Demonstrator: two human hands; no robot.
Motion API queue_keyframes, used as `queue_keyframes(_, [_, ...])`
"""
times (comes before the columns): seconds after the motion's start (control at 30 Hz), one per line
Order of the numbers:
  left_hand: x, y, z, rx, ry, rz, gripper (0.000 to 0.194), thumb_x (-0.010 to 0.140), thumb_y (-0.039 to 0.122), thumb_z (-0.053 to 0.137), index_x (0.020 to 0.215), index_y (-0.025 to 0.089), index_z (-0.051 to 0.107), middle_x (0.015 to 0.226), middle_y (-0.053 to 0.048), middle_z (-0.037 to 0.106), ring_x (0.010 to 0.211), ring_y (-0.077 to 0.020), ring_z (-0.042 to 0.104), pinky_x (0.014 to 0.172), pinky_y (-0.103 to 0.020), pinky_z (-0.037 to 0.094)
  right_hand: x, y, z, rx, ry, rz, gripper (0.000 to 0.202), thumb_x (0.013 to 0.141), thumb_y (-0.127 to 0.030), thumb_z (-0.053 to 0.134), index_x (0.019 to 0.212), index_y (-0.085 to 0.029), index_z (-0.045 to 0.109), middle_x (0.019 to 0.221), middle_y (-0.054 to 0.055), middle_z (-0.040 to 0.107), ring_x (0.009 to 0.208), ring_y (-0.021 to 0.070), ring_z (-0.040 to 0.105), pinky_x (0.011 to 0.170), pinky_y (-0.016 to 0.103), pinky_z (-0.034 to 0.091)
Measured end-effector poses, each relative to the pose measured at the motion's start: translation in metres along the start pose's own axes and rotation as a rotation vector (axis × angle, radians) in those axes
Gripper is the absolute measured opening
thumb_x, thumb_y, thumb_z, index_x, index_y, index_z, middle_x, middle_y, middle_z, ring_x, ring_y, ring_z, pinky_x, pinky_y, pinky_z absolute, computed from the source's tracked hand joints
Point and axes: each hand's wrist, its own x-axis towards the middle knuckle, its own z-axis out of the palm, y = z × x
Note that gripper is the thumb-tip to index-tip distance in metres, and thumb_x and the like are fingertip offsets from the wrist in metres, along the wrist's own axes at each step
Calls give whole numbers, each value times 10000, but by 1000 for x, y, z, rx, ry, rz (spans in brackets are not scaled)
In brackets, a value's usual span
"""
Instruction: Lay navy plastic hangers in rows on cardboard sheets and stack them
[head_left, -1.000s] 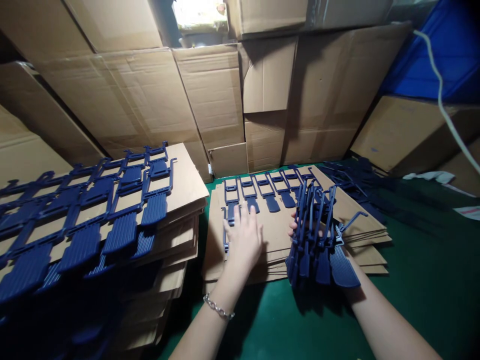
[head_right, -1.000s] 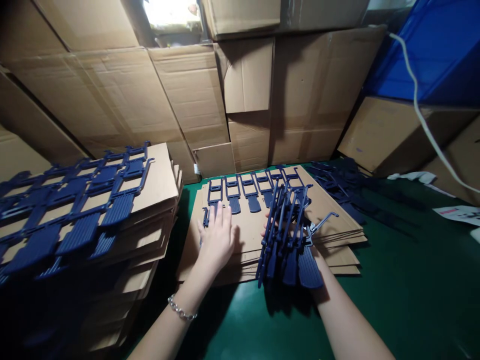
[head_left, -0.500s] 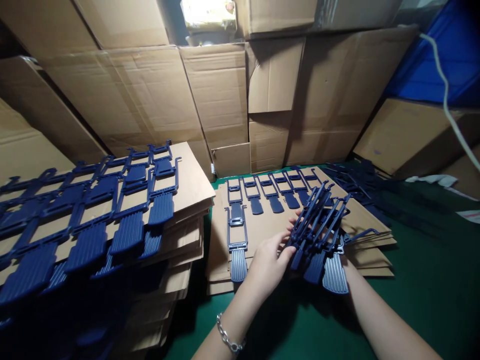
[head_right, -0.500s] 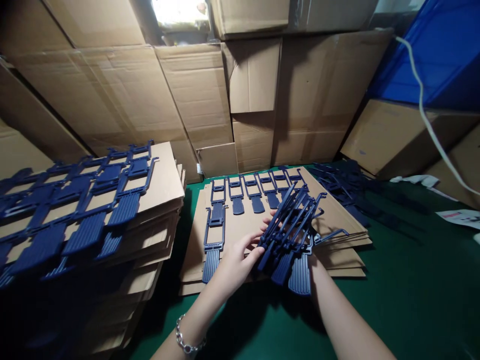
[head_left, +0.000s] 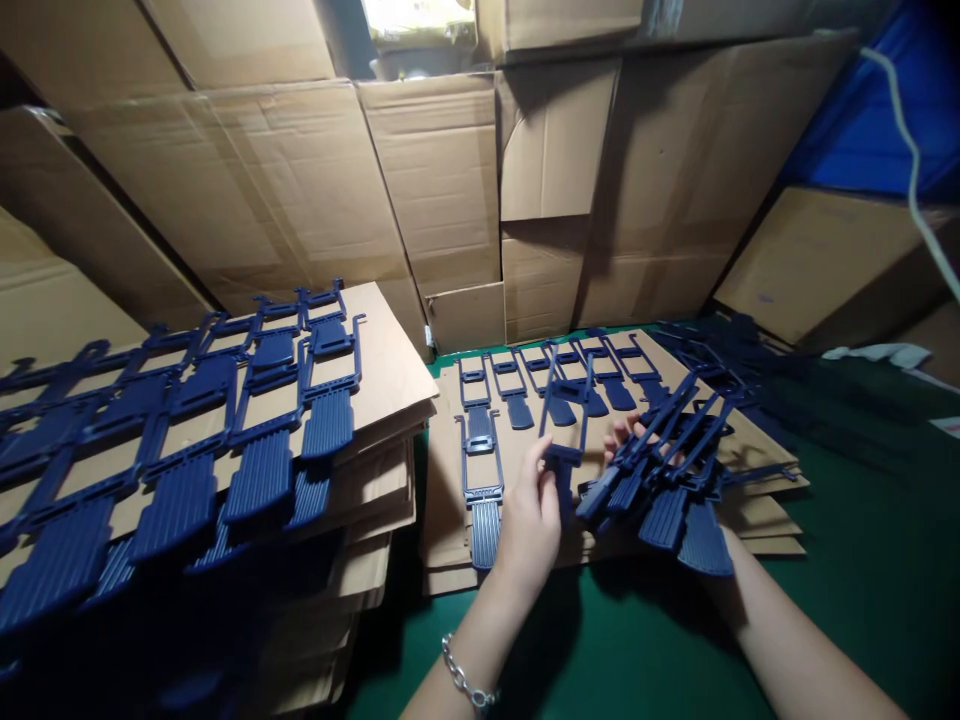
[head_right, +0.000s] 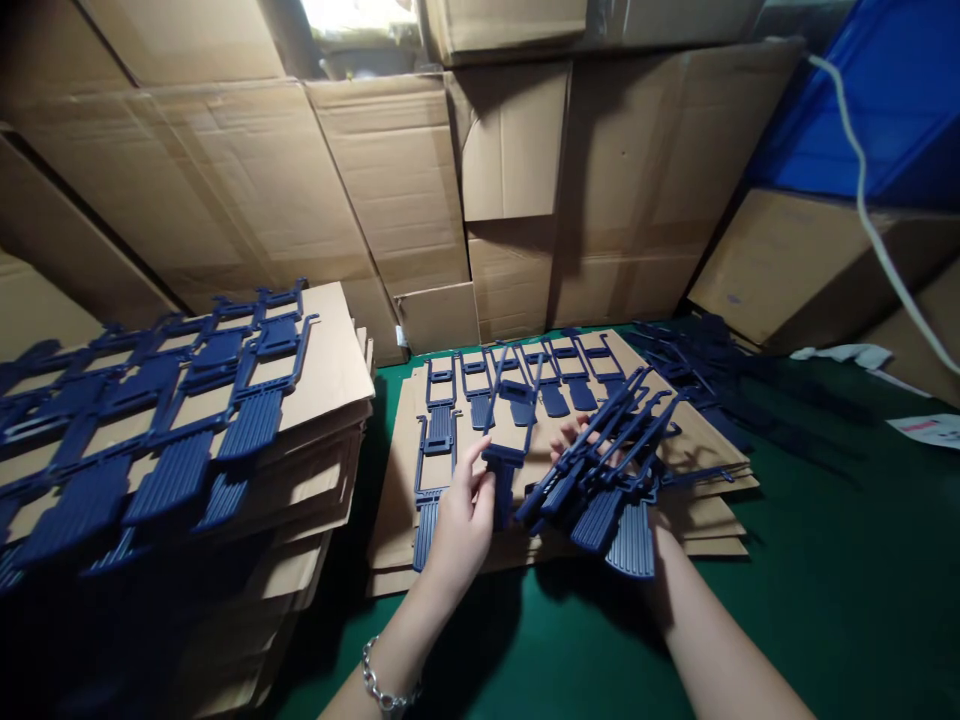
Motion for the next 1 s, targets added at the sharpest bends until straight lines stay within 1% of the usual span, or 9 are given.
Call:
queue_keyframes(0.07, [1,0,-1,-18,47,3,346,868,240,356,1188,202,482,982,-61,598,864,-150,564,782,-289,443,4,-8,5,77,27,2,166,785,-339,539,945,-320,578,988,-54,591,897,138,576,781,313,508])
queue_keyframes(0.17, [1,0,0,-126,52,-65,368,871,321,378,1210,199,455,852,-40,609,727,-137,570,662,-266,465,6,-20,8,104,76,-40,123,782,-271,540,890,-311,582,866,-64,600,805,106,583,719,253,517])
queue_keyframes(0.23, [1,3,2,-218,47,-104,412,855,373,419,1227,195,434,811,-31,610,674,-132,573,626,-263,477,7,-24,5,94,80,-76,138,786,-270,528,904,-317,581,887,-62,597,815,103,581,734,253,514])
queue_keyframes(0.37, [-3,13,10,-249,36,-59,548,727,364,626,1221,214,443,1054,-39,596,926,-151,575,855,-277,456,7,-19,-9,57,11,-94,254,780,-321,521,1030,-354,547,1071,-69,552,952,111,551,815,278,493])
queue_keyframes(0.53, [-16,25,11,24,-70,-59,859,632,343,693,1352,170,259,1364,-79,349,1260,-208,314,1050,-322,289,7,-12,-12,92,-98,-151,249,760,-359,522,1005,-339,553,1066,-55,550,964,112,544,846,282,476])
queue_keyframes(0.63, [-31,26,10,179,-123,-74,834,679,325,618,1374,133,199,1404,-90,272,1298,-206,238,1077,-330,234,4,-15,-7,85,-92,-150,263,761,-326,506,1020,-331,551,1064,-49,553,970,106,543,865,272,465])
queue_keyframes(0.73, [-50,22,10,304,-88,-120,770,720,319,543,1379,134,190,1394,-85,292,1279,-209,280,1051,-323,282,1,-18,-4,86,-37,-97,265,786,-271,462,1027,-334,549,1071,-59,553,978,93,539,862,258,467])
queue_keyframes(0.83, [-64,17,11,406,-88,-213,745,745,341,499,1386,141,174,1372,-95,323,1231,-235,356,971,-332,373,3,-18,-5,114,-43,-64,263,785,-290,463,1031,-338,545,1067,-65,555,969,97,544,850,260,475])
queue_keyframes(1.0, [-67,14,14,587,-116,-343,722,773,359,456,1394,152,150,1334,-132,358,1089,-280,489,797,-336,451,7,-16,-10,20,-57,-84,254,755,-349,483,1003,-343,540,1089,-76,543,983,96,540,896,279,446])
